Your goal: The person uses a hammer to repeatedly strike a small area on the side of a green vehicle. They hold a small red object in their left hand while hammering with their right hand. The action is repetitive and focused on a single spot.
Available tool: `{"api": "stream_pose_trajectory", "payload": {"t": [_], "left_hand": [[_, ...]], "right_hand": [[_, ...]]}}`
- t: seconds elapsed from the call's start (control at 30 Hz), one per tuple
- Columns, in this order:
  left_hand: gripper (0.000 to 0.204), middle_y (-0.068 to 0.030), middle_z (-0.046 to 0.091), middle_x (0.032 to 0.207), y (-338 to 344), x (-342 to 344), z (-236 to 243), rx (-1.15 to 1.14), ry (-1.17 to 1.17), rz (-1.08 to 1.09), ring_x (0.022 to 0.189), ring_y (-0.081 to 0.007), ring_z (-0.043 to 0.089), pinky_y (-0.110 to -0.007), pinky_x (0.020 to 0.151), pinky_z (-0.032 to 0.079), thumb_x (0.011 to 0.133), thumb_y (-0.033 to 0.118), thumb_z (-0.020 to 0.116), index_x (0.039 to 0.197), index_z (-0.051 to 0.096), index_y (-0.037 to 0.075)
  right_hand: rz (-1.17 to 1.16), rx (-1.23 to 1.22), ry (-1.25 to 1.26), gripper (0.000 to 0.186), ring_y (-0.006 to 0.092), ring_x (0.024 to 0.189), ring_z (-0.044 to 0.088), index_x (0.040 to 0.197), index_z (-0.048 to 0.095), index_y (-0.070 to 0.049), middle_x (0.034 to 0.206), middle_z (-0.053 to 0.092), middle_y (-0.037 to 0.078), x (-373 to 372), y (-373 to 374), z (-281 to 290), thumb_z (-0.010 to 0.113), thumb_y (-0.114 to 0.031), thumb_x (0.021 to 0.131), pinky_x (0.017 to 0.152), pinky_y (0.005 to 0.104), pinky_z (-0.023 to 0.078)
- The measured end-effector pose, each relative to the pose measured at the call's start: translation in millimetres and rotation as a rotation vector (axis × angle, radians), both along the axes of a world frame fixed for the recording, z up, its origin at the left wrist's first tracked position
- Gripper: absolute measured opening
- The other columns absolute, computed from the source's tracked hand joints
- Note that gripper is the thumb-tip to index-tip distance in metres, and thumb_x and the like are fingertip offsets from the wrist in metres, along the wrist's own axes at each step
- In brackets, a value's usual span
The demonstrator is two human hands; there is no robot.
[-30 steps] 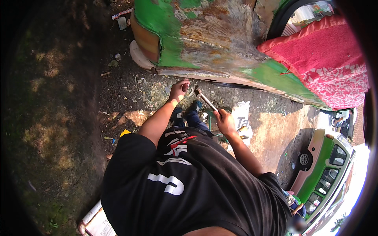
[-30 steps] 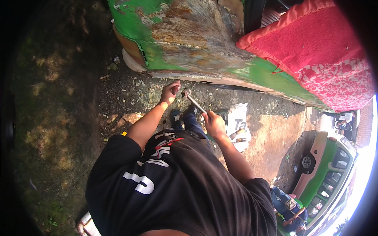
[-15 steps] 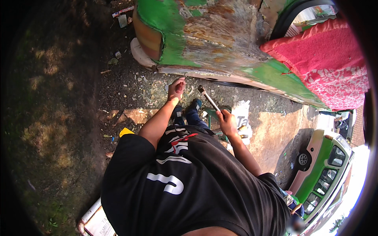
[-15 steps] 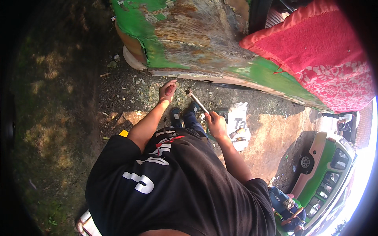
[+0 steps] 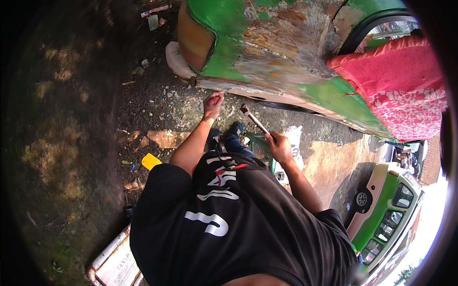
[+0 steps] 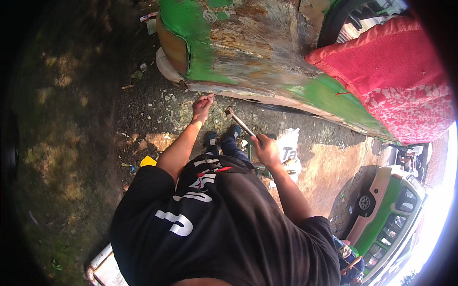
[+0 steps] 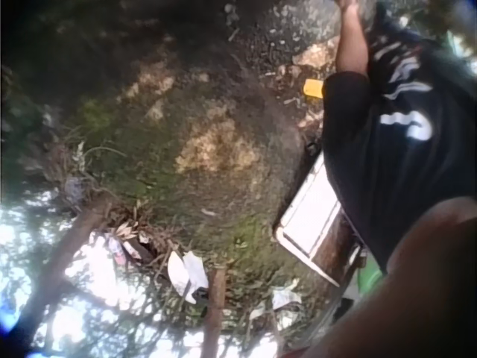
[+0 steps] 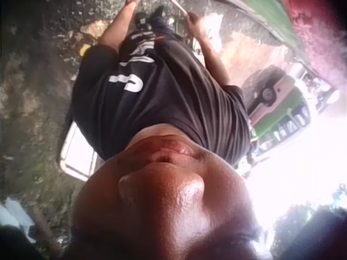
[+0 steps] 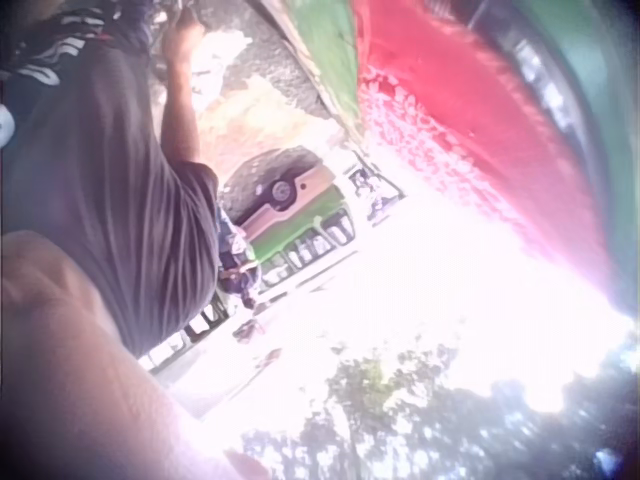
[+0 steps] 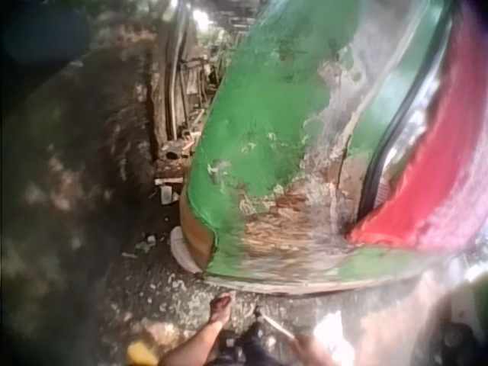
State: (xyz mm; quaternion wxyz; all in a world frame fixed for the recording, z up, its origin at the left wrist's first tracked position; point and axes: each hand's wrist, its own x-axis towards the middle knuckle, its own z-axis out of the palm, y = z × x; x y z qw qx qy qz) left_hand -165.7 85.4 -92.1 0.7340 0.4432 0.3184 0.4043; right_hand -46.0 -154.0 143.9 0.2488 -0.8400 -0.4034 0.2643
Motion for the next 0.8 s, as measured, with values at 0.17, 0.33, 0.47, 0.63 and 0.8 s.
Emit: {"api": "stream_pose_trajectory", "payload": {"t": [0.17, 0.33, 0.47, 0.63, 0.8], "left_hand": [[0.011, -0.0098, 0.068, 0.101, 18.0, 1.5, 3.0, 0.041, 0.020, -0.081, 0.104, -0.0187, 0.062, -0.029, 0.090, 0.046, 0.083, -0.008, 0.061, 0.083, 0.060, 0.003], [0.014, -0.0044, 0.065, 0.089, 27.4, -1.3, -3.4, 0.092, -0.035, -0.173, 0.102, -0.0186, 0.063, -0.029, 0.089, 0.046, 0.080, -0.011, 0.061, 0.081, 0.058, 0.003], [0.018, -0.0056, 0.063, 0.089, 30.8, 1.5, 8.4, 0.328, 0.008, -0.164, 0.103, -0.0216, 0.063, -0.032, 0.088, 0.047, 0.076, -0.011, 0.060, 0.076, 0.054, 0.005], [0.014, -0.0093, 0.067, 0.100, 30.5, 5.0, 0.6, 0.210, -0.018, -0.145, 0.106, -0.0198, 0.062, -0.032, 0.091, 0.047, 0.083, -0.007, 0.060, 0.077, 0.056, 0.006], [0.014, -0.0127, 0.068, 0.103, 24.9, 2.5, -0.7, 0.238, 0.073, -0.107, 0.100, -0.0160, 0.062, -0.028, 0.082, 0.049, 0.083, -0.009, 0.060, 0.080, 0.058, 0.004]], "right_hand": [[0.082, 0.011, -0.023, 0.031, 0.0298, 0.054, 0.056, 0.094, 0.063, 0.001, 0.061, 0.054, 0.020, -1.7, 17.0, 0.9, 0.059, -0.029, 0.094, 0.055, 0.0390, 0.043], [0.273, 0.020, 0.010, 0.035, 0.0351, 0.061, 0.060, 0.126, 0.057, -0.013, 0.067, 0.060, 0.018, -29.5, 82.8, 47.2, 0.060, -0.023, 0.093, 0.058, 0.0408, 0.047], [0.510, 0.192, -0.199, 0.046, 0.0367, 0.061, 0.061, 0.138, 0.050, -0.031, 0.068, 0.061, 0.018, -46.5, 100.9, 32.5, 0.053, -0.018, 0.095, 0.062, 0.0467, 0.049], [0.480, -0.162, -0.263, 0.047, 0.0371, 0.069, 0.066, 0.140, 0.047, -0.031, 0.074, 0.064, 0.020, -40.2, 115.4, 25.3, 0.050, -0.021, 0.095, 0.062, 0.0471, 0.053], [0.550, 0.056, -0.288, 0.045, 0.0377, 0.071, 0.065, 0.139, 0.048, -0.031, 0.080, 0.066, 0.021, -52.3, 107.4, 31.4, 0.052, -0.021, 0.095, 0.062, 0.0475, 0.052]]}}
